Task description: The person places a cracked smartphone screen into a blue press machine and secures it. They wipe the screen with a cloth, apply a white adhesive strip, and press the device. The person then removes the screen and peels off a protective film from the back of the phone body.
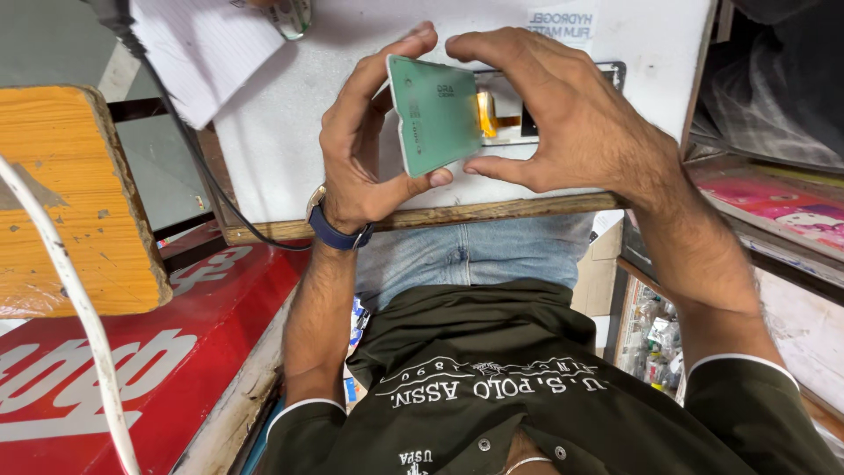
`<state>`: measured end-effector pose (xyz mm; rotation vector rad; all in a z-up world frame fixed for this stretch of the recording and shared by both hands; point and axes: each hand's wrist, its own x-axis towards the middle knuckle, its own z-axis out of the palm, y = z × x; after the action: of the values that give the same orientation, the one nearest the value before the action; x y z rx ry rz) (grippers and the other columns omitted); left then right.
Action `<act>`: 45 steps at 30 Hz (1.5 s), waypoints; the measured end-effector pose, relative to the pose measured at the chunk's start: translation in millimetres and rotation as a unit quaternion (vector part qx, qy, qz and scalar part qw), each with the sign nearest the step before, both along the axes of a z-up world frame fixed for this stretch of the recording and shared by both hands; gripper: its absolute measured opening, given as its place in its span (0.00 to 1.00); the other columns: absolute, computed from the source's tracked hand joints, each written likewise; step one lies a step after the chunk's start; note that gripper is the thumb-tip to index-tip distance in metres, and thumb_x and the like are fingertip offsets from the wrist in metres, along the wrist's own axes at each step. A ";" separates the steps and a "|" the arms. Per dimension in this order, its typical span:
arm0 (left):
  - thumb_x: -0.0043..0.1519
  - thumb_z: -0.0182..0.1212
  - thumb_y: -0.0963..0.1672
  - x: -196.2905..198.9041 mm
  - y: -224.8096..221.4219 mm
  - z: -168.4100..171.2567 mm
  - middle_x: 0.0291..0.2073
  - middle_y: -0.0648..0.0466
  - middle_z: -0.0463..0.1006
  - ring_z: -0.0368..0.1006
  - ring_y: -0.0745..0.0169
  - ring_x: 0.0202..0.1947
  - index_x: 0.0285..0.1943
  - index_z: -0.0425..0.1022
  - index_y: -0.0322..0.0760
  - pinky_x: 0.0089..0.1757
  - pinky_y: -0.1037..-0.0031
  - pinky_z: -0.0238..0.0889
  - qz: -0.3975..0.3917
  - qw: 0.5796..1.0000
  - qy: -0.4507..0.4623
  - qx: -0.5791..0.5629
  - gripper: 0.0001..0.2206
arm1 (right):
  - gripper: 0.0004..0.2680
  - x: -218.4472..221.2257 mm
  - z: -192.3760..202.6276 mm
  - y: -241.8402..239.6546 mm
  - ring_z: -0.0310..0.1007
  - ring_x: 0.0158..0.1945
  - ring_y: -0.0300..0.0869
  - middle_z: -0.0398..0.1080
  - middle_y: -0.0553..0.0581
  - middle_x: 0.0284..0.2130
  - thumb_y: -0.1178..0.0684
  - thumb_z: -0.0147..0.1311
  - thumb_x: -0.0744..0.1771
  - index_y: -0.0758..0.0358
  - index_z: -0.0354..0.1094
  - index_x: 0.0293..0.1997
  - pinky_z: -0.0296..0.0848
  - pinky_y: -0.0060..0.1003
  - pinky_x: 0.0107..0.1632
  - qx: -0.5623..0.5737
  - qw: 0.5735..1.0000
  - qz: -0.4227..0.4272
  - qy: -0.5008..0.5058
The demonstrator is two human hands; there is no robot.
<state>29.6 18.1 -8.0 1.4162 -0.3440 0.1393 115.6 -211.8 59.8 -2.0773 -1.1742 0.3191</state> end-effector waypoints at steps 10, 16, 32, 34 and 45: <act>0.54 0.84 0.45 3.0 0.1 -12.7 0.66 0.48 0.67 0.66 0.57 0.67 0.77 0.63 0.37 0.68 0.64 0.64 0.009 1.000 0.005 0.004 0.42 | 0.32 7.0 -13.5 0.6 0.74 0.58 0.52 0.71 0.64 0.54 0.50 0.75 0.62 0.66 0.57 0.70 0.75 0.47 0.64 -0.015 1.000 0.013 -0.011; 0.52 0.85 0.46 2.4 2.1 -15.7 0.65 0.49 0.68 0.69 0.57 0.65 0.77 0.63 0.38 0.65 0.63 0.64 0.026 0.999 0.005 0.023 0.43 | 0.31 8.8 -20.3 1.5 0.73 0.60 0.51 0.69 0.65 0.55 0.51 0.75 0.63 0.66 0.57 0.70 0.76 0.44 0.64 0.015 0.999 0.018 -0.025; 0.52 0.86 0.45 2.0 3.7 -9.5 0.64 0.50 0.70 0.72 0.58 0.66 0.75 0.65 0.41 0.65 0.66 0.68 0.019 0.998 -0.007 0.061 0.42 | 0.32 -2.2 -22.9 1.8 0.69 0.64 0.52 0.61 0.65 0.57 0.57 0.75 0.62 0.64 0.50 0.67 0.72 0.43 0.66 0.025 1.000 0.000 0.012; 0.52 0.86 0.46 2.3 3.3 -10.0 0.64 0.50 0.70 0.72 0.58 0.65 0.75 0.66 0.41 0.64 0.67 0.69 0.020 0.997 -0.014 0.075 0.41 | 0.33 -2.3 -26.2 1.7 0.69 0.63 0.52 0.61 0.65 0.56 0.55 0.76 0.61 0.65 0.50 0.67 0.72 0.43 0.65 0.035 0.999 0.003 0.009; 0.51 0.85 0.49 3.0 6.1 -9.5 0.63 0.51 0.71 0.73 0.58 0.64 0.74 0.67 0.41 0.62 0.68 0.69 0.013 0.995 -0.026 0.091 0.41 | 0.32 -1.4 -24.4 -0.9 0.70 0.64 0.52 0.64 0.63 0.57 0.56 0.77 0.60 0.64 0.55 0.67 0.74 0.44 0.68 0.046 0.998 0.008 0.047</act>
<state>32.5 24.2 -17.5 1.5990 -0.3900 0.1695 114.3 -212.8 35.4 -1.9528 -1.1286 0.3596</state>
